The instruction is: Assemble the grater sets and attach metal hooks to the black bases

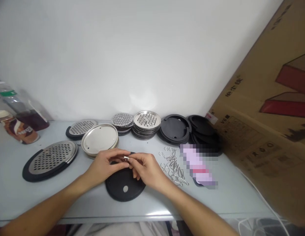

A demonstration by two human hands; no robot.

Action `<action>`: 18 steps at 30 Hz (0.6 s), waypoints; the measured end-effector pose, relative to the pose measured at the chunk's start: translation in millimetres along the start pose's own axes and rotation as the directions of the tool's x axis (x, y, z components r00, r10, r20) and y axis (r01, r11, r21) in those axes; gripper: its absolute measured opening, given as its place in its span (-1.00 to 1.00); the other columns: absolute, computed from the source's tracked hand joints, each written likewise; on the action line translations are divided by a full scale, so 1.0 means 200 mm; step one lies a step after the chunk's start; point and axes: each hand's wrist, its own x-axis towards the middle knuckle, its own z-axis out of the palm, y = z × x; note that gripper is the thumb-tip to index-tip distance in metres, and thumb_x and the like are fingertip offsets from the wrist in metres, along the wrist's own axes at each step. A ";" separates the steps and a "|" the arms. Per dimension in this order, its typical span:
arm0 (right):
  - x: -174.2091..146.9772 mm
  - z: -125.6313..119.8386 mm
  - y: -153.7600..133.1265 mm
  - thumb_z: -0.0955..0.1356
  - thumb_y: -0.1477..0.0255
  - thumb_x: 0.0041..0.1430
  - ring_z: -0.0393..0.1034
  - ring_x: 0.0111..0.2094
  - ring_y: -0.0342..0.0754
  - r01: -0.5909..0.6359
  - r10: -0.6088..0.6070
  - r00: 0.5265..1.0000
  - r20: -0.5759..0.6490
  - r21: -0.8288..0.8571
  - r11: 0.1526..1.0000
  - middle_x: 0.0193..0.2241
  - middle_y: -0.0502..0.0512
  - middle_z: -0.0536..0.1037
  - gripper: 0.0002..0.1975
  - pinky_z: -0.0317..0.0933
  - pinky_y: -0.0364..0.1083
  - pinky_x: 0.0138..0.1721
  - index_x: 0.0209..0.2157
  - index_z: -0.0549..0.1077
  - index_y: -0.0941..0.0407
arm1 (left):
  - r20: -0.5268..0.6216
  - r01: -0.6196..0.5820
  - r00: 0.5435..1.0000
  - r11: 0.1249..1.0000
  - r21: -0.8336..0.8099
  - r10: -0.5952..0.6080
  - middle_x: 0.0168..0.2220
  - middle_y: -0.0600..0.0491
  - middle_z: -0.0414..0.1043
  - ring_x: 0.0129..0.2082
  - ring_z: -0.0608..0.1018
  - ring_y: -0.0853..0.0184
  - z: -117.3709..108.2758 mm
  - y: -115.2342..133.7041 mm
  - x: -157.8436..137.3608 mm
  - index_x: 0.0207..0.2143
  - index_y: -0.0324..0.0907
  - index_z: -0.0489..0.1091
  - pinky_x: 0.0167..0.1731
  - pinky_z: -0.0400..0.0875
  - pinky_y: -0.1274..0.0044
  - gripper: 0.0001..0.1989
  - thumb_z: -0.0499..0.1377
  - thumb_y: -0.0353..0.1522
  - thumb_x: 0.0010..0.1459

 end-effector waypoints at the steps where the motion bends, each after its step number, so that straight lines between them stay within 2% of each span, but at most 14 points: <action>1: 0.00 0.00 0.00 0.28 0.17 0.32 0.24 -0.64 -0.20 0.003 -0.003 1.000 -0.002 -0.002 1.000 -0.68 -0.07 0.36 -0.65 0.14 -0.20 -0.56 -0.38 0.48 0.14 | -0.002 -0.014 1.000 1.000 0.005 0.014 -0.23 -0.01 0.59 -0.26 0.62 0.22 0.00 0.00 0.00 -0.14 -0.13 0.57 -0.23 0.56 0.46 -0.70 0.36 -0.29 0.04; 6: -0.01 0.01 0.01 0.27 0.18 0.33 0.25 -0.63 -0.19 0.007 -0.007 1.000 0.004 0.000 1.000 -0.67 -0.07 0.37 -0.65 0.14 -0.20 -0.55 -0.37 0.49 0.14 | -0.032 -0.087 0.996 0.995 0.038 0.088 -0.18 0.01 0.57 -0.29 0.62 0.27 0.01 0.00 -0.01 -0.11 -0.09 0.57 -0.25 0.56 0.48 -0.73 0.33 -0.34 0.08; 11: -0.01 0.01 0.02 0.26 0.21 0.34 0.25 -0.63 -0.19 0.026 -0.026 1.000 -0.014 -0.008 1.000 -0.67 -0.07 0.37 -0.66 0.14 -0.19 -0.54 -0.41 0.45 0.14 | -0.053 -0.097 0.993 0.988 0.117 0.104 -0.21 0.00 0.59 -0.28 0.61 0.26 0.01 0.01 -0.01 -0.16 -0.10 0.60 -0.25 0.53 0.49 -0.78 0.32 -0.33 0.10; 18: -0.02 0.00 0.00 0.26 0.24 0.35 0.34 -0.60 -0.16 0.078 -0.078 0.997 0.001 -0.014 0.997 -0.61 -0.04 0.42 -0.70 0.24 -0.16 -0.47 -0.38 0.45 0.13 | -0.026 -0.069 0.997 0.998 0.008 0.069 -0.12 0.00 0.57 -0.13 0.59 0.22 0.00 0.00 -0.01 -0.13 -0.08 0.59 -0.11 0.50 0.45 -0.77 0.30 -0.35 0.13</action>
